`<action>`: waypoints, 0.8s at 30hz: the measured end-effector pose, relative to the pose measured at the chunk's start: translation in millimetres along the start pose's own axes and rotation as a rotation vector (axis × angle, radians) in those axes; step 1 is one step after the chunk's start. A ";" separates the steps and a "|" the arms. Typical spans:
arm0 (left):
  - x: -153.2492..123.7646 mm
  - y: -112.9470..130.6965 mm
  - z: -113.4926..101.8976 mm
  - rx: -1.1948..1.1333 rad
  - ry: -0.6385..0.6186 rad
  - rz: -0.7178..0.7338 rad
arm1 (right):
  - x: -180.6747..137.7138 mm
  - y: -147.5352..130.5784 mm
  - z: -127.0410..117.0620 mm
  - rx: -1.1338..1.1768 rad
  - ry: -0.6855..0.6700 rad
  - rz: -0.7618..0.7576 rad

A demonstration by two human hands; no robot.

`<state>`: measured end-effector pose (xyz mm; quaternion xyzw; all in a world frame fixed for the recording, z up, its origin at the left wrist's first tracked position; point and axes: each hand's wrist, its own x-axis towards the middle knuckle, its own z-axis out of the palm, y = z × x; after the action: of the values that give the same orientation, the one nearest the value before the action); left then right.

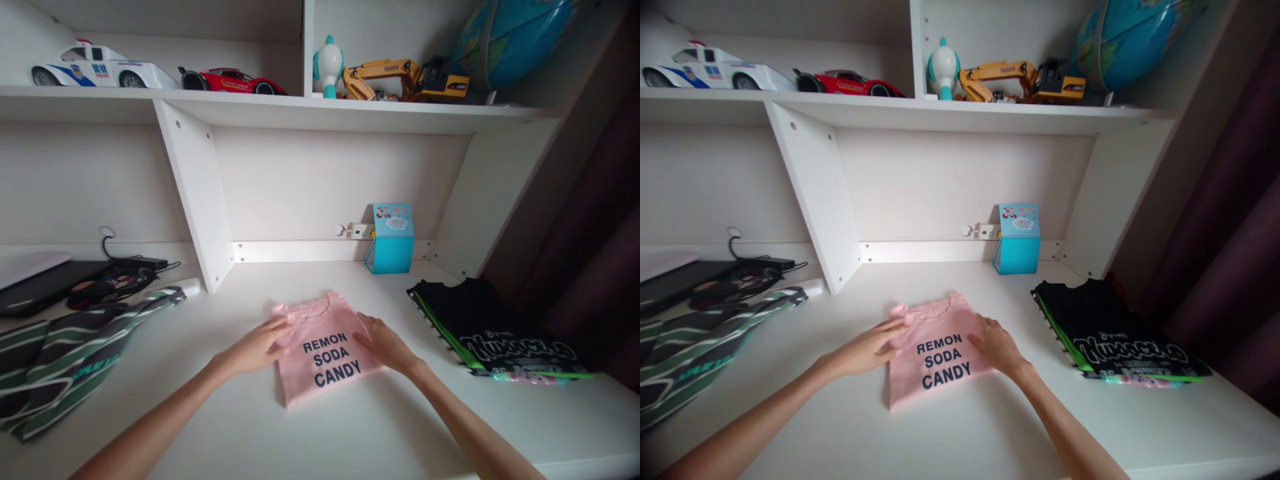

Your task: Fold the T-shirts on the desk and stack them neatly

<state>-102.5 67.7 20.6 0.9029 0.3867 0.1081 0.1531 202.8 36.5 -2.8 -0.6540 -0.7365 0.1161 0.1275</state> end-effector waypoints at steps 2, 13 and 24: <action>-16.6 2.0 2.0 0.006 0.101 -0.112 | -2.5 6.8 -4.1 0.019 0.051 0.112; -1.2 30.3 35.7 -0.616 0.268 -0.319 | 14.1 3.1 7.9 0.174 0.043 0.213; 84.1 103.4 44.3 -0.878 0.371 -0.142 | -27.5 65.1 -64.8 0.198 0.471 0.194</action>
<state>37.1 53.1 23.1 0.6897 0.3862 0.4098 0.4553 288.7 17.1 35.2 -0.7148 -0.6055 0.0438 0.3471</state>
